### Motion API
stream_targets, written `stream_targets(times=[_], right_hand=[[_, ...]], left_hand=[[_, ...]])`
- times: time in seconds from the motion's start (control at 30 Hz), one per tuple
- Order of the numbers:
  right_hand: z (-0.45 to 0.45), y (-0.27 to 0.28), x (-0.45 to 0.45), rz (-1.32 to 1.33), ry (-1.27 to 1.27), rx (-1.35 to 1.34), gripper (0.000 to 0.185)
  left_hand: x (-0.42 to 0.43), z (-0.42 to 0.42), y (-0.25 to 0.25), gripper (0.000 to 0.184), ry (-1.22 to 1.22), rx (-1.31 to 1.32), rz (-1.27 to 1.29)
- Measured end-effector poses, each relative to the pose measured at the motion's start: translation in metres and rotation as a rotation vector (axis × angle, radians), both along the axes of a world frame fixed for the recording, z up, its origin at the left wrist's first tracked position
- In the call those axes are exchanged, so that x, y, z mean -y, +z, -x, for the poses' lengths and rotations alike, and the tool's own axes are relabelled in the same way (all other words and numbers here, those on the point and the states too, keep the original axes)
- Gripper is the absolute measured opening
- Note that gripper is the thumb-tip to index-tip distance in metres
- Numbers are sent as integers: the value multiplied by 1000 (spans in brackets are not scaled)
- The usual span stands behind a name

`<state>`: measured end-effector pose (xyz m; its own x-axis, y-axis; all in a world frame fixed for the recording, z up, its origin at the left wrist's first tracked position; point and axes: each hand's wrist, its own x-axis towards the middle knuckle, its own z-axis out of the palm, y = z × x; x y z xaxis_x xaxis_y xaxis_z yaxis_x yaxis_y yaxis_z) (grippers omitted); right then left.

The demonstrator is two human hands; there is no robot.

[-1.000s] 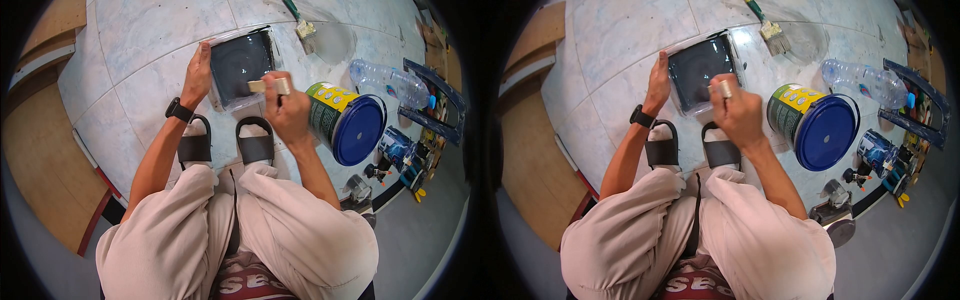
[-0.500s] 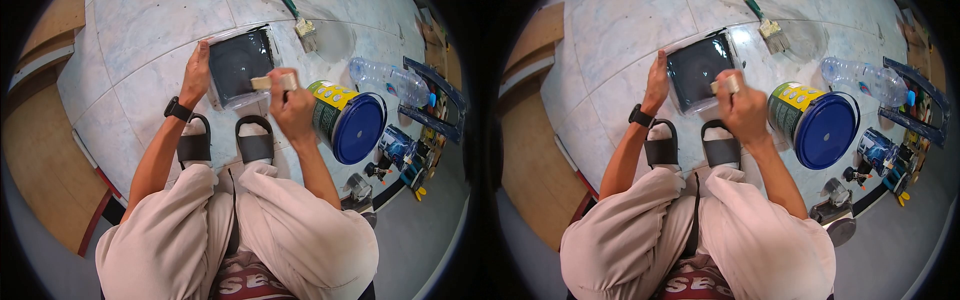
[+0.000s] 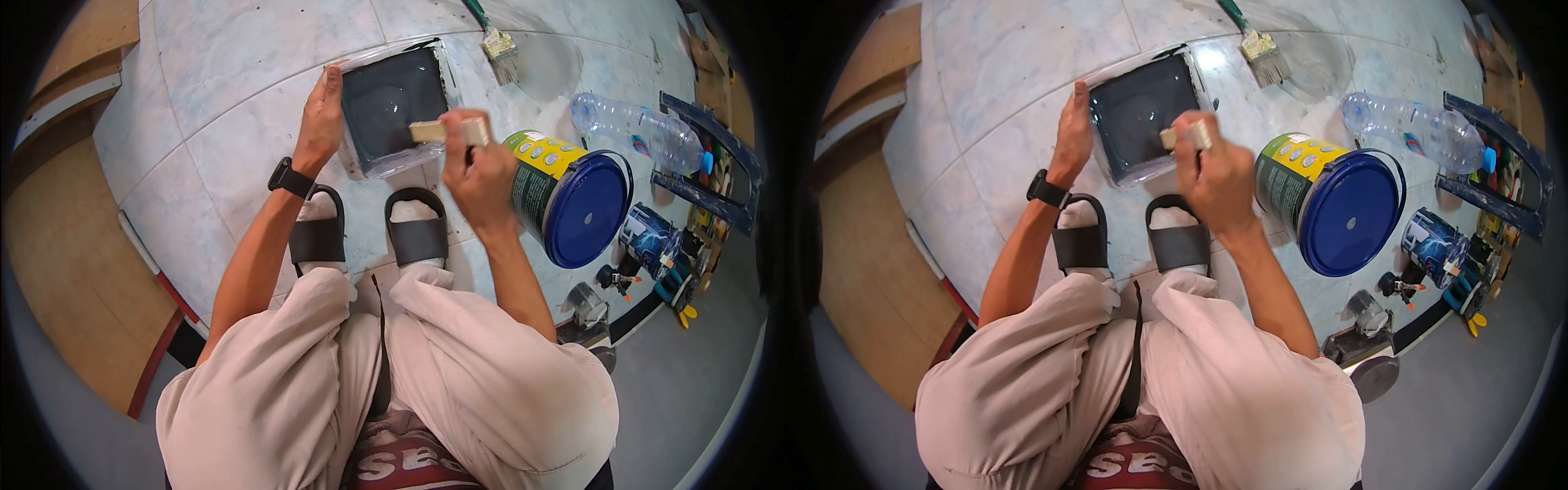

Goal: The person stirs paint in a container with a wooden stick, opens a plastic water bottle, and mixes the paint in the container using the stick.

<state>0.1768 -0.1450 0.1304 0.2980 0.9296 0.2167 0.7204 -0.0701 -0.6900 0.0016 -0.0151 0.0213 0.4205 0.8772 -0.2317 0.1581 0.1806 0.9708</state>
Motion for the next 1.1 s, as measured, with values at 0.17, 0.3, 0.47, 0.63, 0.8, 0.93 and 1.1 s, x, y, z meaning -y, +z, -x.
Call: stream_targets(times=[0.17,0.3,0.47,0.63,0.8,0.93,1.1], right_hand=[[21,-14,-21,-155,62,-179,7],[0,-13,-32,-139,-14,-196,7],[-6,-9,2,-103,-7,40,8],[26,-19,-12,-194,62,-201,8],[-5,-13,-36,-191,-40,-65,9],[-13,-7,-8,-111,-22,50,8],[27,-15,-5,-112,76,-150,7]], left_hand=[[0,1,5,74,-10,-7,6],[-1,3,4,76,-31,-12,82],[-1,2,-8,77,-6,9,-14],[0,2,2,75,-12,-17,11],[-1,2,6,75,-39,38,39],[0,1,-2,75,6,17,15],[0,2,4,82,-32,-49,3]])
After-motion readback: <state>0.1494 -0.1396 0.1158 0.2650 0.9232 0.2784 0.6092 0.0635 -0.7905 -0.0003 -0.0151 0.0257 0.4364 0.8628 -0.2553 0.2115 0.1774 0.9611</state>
